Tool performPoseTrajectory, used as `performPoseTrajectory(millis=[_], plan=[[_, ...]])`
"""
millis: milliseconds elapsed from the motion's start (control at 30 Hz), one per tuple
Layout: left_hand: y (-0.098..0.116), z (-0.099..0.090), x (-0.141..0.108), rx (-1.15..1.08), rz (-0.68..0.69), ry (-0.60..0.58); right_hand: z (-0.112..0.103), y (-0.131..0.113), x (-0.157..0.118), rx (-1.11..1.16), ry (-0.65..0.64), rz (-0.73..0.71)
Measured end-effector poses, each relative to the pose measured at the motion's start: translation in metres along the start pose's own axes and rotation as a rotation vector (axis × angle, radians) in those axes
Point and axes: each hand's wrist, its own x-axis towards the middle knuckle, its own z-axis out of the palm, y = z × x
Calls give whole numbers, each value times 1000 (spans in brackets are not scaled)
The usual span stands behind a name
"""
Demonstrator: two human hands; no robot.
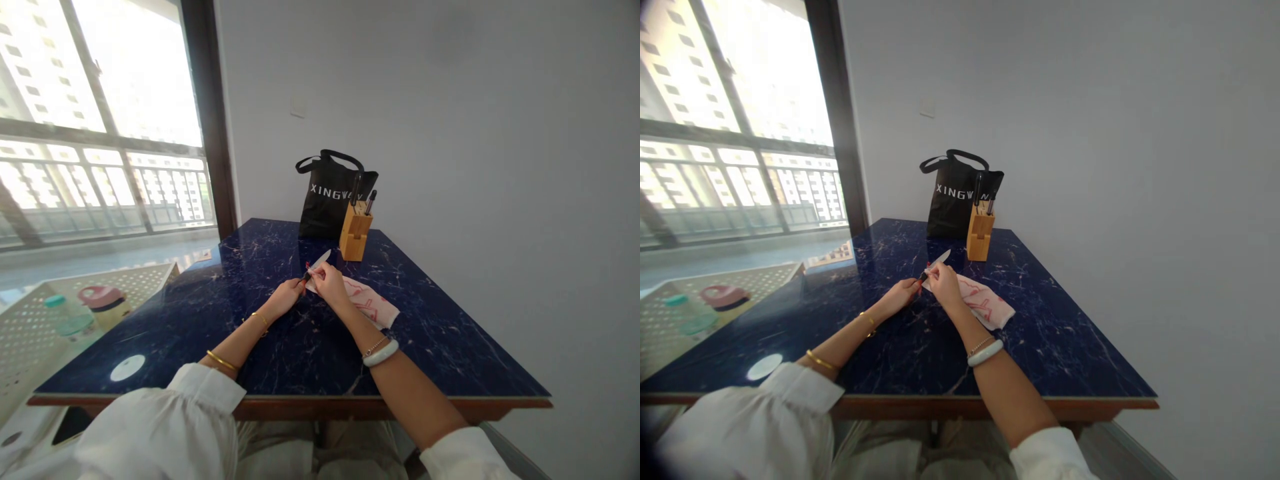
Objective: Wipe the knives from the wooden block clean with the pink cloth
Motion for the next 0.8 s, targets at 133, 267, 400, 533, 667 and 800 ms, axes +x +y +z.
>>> performPoseTrajectory(millis=[133,267,400,533,667,800], plan=[[-1,1,1,22,13,2,0,-2,1,-1,9,-25],[-3,2,1,15,17,-11,-2,-4,0,37,7,-48],[-3,1,1,-9,16,-17,-4,-6,-4,60,-22,-49],[-3,1,0,-28,16,-24,-6,-2,-2,33,-18,-82],[-2,1,0,-43,17,-39,-8,6,3,-41,73,-22],[-3,2,0,-62,6,-41,-6,5,1,-12,5,-70]])
